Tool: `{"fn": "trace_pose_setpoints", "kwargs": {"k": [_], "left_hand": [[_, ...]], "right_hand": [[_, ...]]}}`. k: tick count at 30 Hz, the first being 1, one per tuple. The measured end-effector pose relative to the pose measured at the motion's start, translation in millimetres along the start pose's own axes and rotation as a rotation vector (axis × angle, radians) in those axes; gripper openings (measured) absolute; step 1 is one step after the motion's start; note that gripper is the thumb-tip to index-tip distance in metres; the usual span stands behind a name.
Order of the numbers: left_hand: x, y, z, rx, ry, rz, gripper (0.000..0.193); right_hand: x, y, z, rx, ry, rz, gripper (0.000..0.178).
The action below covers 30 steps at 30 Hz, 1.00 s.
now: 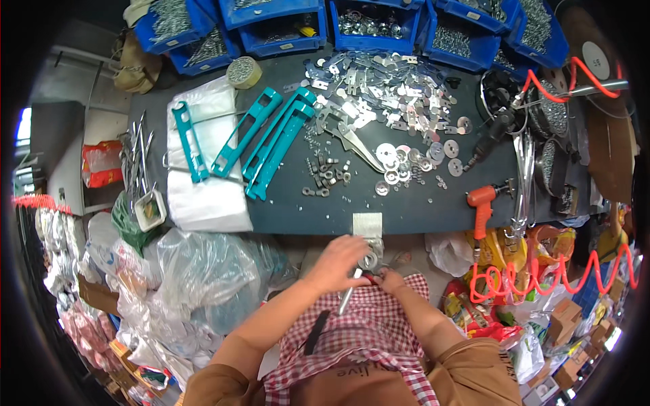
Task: The person assembles various metal parts, including brackets, washers, springs, and screws, using a workbench vise to brace the parts and a screwdriver to fasten them.
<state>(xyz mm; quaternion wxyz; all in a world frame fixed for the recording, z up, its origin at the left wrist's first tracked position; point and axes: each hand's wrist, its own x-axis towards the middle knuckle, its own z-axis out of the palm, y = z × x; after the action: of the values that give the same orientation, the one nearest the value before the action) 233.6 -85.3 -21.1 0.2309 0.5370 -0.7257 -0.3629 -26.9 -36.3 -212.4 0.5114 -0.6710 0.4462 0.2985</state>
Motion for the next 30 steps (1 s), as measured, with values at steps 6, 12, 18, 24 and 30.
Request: {"fn": "trace_pose_setpoints", "kwargs": {"k": [6, 12, 18, 24, 30], "left_hand": [[26, -55, 45, 0.100, -0.176, 0.303, 0.056], [31, -68, 56, -0.022, -0.072, 0.315, 0.054], [33, -64, 57, 0.007, -0.129, 0.289, 0.053], [34, -63, 66, 0.069, 0.022, 0.323, 0.045], [21, -62, 72, 0.065, 0.133, 0.397, 0.050]], "right_hand": [[101, 15, 12, -0.036, 0.089, -0.077, 0.043], [181, 42, 3, -0.079, 0.062, -0.163, 0.044], [226, 66, -10, -0.159, 0.029, -0.259, 0.045], [224, 80, -28, -0.285, -0.004, -0.311, 0.045], [207, 69, -42, -0.433, 0.042, -0.341, 0.046]]}}
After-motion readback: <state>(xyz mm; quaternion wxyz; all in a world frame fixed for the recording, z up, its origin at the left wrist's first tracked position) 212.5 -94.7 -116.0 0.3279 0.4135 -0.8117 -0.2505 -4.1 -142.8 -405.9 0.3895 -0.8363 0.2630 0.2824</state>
